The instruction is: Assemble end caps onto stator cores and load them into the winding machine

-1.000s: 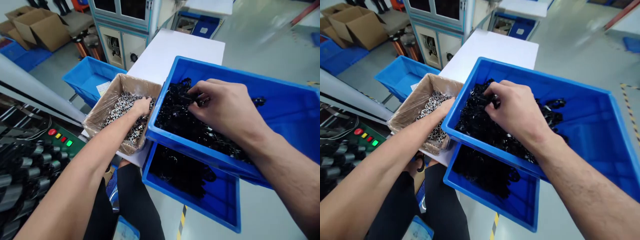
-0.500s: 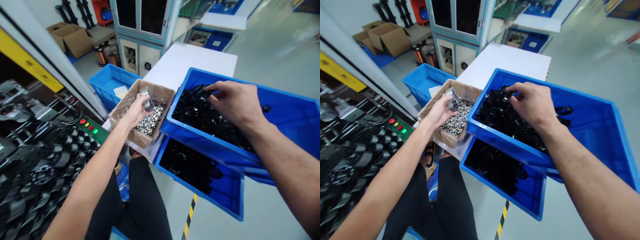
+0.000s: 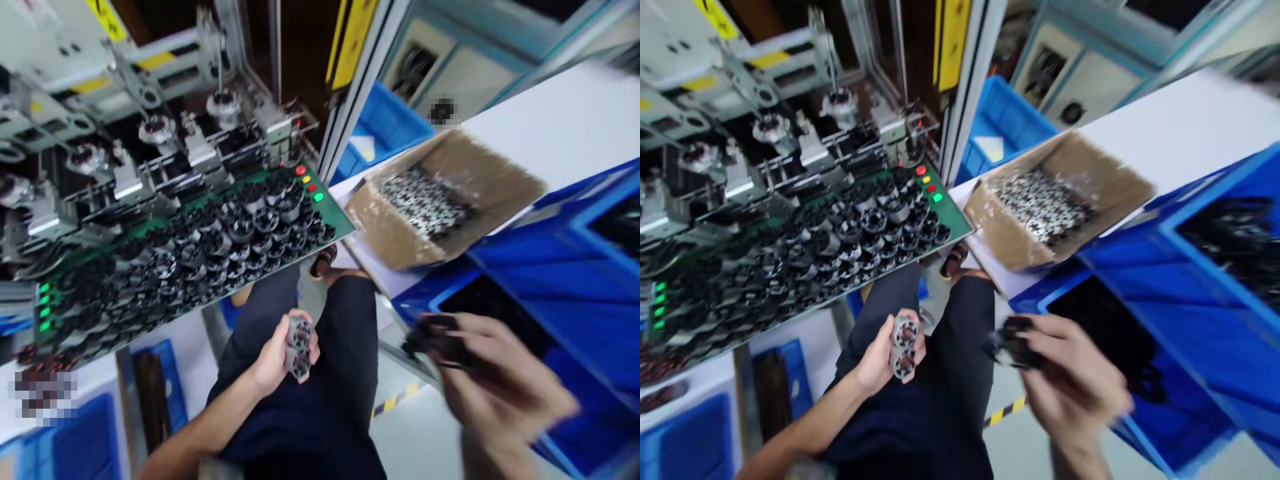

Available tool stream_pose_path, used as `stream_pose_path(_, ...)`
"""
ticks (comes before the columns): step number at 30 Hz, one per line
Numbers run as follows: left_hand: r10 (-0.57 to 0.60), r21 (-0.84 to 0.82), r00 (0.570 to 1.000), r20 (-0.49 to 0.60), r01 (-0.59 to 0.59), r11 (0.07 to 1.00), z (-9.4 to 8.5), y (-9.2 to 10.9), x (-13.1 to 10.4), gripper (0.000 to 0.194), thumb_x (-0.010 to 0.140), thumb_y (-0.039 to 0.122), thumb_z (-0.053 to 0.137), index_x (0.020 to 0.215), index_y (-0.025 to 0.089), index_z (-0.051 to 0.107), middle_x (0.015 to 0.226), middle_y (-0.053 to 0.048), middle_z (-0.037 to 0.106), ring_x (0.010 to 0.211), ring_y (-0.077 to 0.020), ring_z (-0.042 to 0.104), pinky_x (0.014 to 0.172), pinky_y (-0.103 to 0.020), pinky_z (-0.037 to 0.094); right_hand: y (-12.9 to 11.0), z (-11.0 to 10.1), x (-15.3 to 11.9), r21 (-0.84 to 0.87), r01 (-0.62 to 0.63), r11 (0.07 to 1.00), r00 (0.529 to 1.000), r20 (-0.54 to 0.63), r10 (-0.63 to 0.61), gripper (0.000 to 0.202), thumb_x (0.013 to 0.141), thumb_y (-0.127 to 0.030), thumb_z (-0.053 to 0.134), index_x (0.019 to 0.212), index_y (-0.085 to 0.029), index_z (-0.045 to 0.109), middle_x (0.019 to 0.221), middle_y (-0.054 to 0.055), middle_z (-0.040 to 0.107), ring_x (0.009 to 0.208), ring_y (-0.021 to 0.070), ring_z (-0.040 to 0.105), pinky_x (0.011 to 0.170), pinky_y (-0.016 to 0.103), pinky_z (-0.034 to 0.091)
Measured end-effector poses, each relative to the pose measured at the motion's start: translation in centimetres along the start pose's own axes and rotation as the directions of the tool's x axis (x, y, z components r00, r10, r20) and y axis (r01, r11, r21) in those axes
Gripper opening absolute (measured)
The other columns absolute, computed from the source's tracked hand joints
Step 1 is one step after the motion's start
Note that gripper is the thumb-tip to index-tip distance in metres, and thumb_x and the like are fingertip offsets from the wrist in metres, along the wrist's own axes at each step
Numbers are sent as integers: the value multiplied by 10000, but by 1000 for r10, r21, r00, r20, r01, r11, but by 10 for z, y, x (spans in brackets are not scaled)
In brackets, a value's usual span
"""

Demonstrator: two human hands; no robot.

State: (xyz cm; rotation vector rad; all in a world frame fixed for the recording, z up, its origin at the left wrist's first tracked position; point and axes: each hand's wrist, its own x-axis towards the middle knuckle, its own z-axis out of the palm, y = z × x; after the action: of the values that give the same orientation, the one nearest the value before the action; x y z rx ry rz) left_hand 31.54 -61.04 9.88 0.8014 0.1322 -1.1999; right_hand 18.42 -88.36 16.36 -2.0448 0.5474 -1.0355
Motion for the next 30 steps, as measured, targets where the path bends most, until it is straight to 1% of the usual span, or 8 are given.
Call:
stream_pose_path(2, 36, -13, 999, -17, -36, 999, -2, 10, -18, 701, 955, 972, 821, 1167, 321, 669, 823, 4, 660, 631, -204, 634, 412, -241, 494, -42, 53, -35, 172, 52, 984, 971, 220, -90, 270, 910, -300, 935, 1130, -455, 932, 950, 68, 883, 767, 381, 868, 577, 552, 714)
stream_pose_path(6, 157, 143, 986, -54, -148, 979, 10, 36, -38, 697, 1056, 911, 716, 1478, 356, 710, 958, -24, 752, 650, -202, 670, 496, -296, 549, -88, 109, -47, 210, 18, 978, 953, 292, -81, 178, 997, -180, 874, 1092, -328, 905, 1024, 57, 891, 883, 266, 871, 741, 418, 753)
stream_pose_path(13, 226, 427, 974, -16, -198, 883, 22, 49, -57, 665, 1212, 748, 348, 1699, 384, 619, 1276, -84, 782, 870, -258, 754, 720, -420, 673, -109, 105, -39, 191, 40, 981, 909, 402, -115, 286, 1024, -133, 865, 1143, -390, 899, 948, 9, 816, 815, 232, 767, 690, 409, 666)
stream_pose_path(16, 240, 619, 971, 8, -193, 761, 18, 49, -60, 670, 1245, 643, 209, 1719, 358, 588, 1507, -105, 761, 1211, -348, 814, 961, -510, 733, -111, 103, -44, 166, 35, 985, 910, 402, -100, 287, 1027, -141, 875, 1167, -391, 889, 957, 21, 791, 817, 250, 743, 653, 437, 638)
stream_pose_path(20, 313, 783, 948, 64, -242, 574, 15, 49, -58, 641, 1263, 486, 145, 1708, 341, 584, 1716, -79, 678, 1580, -396, 683, 1255, -580, 661, -109, 106, -54, 61, 26, 998, 913, 406, -49, 226, 1068, -156, 840, 1150, -365, 867, 976, 59, 783, 831, 265, 741, 671, 486, 642)
stream_pose_path(23, 376, 714, 923, 81, -317, 624, 12, 42, -50, 598, 1267, 547, 241, 1662, 335, 637, 1662, -75, 718, 1549, -380, 708, 1261, -549, 661, -104, 112, -63, 64, 34, 997, 942, 331, -53, 180, 1079, -197, 833, 1150, -362, 838, 981, 61, 788, 861, 283, 752, 693, 495, 654)
stream_pose_path(27, 565, 487, 805, 179, -572, 661, 3, 24, -31, 524, 1242, 643, 445, 1569, 344, 724, 1515, -71, 775, 1403, -365, 778, 1237, -535, 663, -94, 122, -74, 195, 36, 980, 977, 198, -76, 173, 1060, -183, 841, 1162, -322, 830, 992, 42, 781, 864, 247, 737, 673, 408, 607)
stream_pose_path(30, 597, 429, 780, 188, -612, 664, -2, 15, -21, 487, 1246, 641, 509, 1556, 351, 746, 1464, -56, 790, 1304, -332, 809, 1190, -496, 670, -89, 125, -78, 228, -18, 974, 979, 204, -29, 200, 1039, -145, 848, 1173, -294, 837, 1036, 31, 781, 894, 221, 744, 709, 374, 602)
